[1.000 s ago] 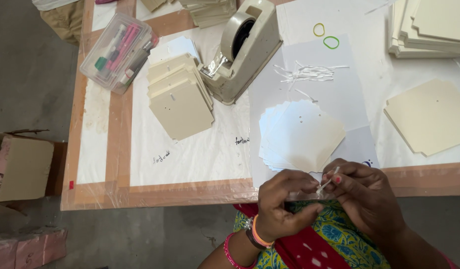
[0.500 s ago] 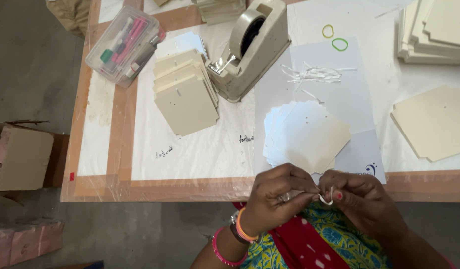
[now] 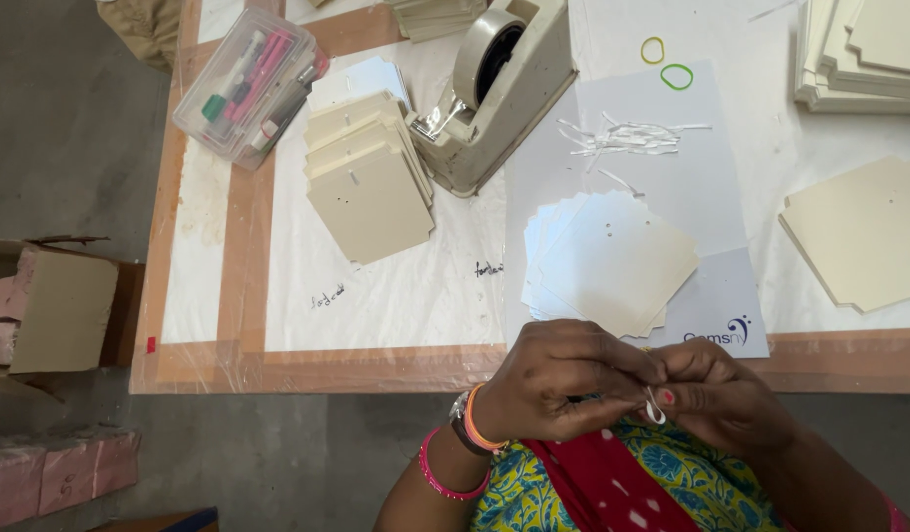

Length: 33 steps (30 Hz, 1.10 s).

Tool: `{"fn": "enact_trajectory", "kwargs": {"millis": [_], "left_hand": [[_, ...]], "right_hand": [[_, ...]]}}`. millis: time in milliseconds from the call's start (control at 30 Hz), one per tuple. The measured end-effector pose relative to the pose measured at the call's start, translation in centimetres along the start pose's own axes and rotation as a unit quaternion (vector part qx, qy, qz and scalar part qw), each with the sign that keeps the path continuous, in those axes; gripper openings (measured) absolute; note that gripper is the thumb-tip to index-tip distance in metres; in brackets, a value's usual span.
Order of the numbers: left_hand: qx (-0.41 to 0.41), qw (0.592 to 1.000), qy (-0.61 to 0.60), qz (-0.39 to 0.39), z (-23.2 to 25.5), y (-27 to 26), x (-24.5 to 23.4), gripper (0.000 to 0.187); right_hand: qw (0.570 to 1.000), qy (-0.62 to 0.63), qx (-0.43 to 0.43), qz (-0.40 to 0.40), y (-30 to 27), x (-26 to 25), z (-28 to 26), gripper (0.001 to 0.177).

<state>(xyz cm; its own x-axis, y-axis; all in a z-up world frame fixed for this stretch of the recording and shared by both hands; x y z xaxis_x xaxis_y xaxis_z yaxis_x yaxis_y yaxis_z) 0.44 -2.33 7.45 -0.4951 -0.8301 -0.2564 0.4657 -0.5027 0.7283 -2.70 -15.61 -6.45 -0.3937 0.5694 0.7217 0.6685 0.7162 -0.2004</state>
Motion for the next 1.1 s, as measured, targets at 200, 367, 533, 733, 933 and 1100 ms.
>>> {"fn": "enact_trajectory", "kwargs": {"millis": [200, 367, 533, 733, 933, 1100], "left_hand": [[0.022, 1.0, 0.001, 0.016, -0.2, 0.0, 0.1, 0.015], [-0.034, 0.998, 0.0, 0.053, 0.0, 0.5, -0.7, 0.013], [-0.074, 0.993, 0.046, 0.075, 0.4, 0.5, -0.4, 0.012], [-0.083, 0.988, 0.097, 0.087, 0.7, 0.0, -0.3, 0.012], [-0.096, 0.989, 0.068, 0.086, 0.3, -0.4, -0.3, 0.014], [-0.157, 0.984, -0.016, 0.086, -0.6, -0.7, -0.7, 0.025]], "right_hand": [[1.0, -0.004, -0.005, -0.01, -0.2, -0.3, 0.1, 0.025], [0.966, -0.172, -0.127, 0.146, -0.7, 4.1, -5.5, 0.03], [0.847, -0.37, -0.214, 0.315, -3.8, 3.7, -6.1, 0.04], [0.781, -0.438, -0.209, 0.394, -4.3, 3.9, -6.7, 0.029], [0.811, -0.388, -0.246, 0.363, -4.2, 5.2, -7.3, 0.017], [0.792, -0.413, -0.239, 0.38, -4.2, 5.5, -7.9, 0.015]]}}
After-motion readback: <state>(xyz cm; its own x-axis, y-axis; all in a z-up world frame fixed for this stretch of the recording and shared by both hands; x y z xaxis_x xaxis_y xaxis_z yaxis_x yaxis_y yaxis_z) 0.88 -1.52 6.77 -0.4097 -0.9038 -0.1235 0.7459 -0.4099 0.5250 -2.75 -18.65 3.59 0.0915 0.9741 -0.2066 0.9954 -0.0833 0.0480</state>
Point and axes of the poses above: each hand's wrist, its own y-axis towards the middle knuckle, its own x-axis out of the palm, z = x × y, the point moved 10 cm from there along y, towards the middle knuckle, and after that the axes turned 11 degrees about x, right-handed, at the moved point
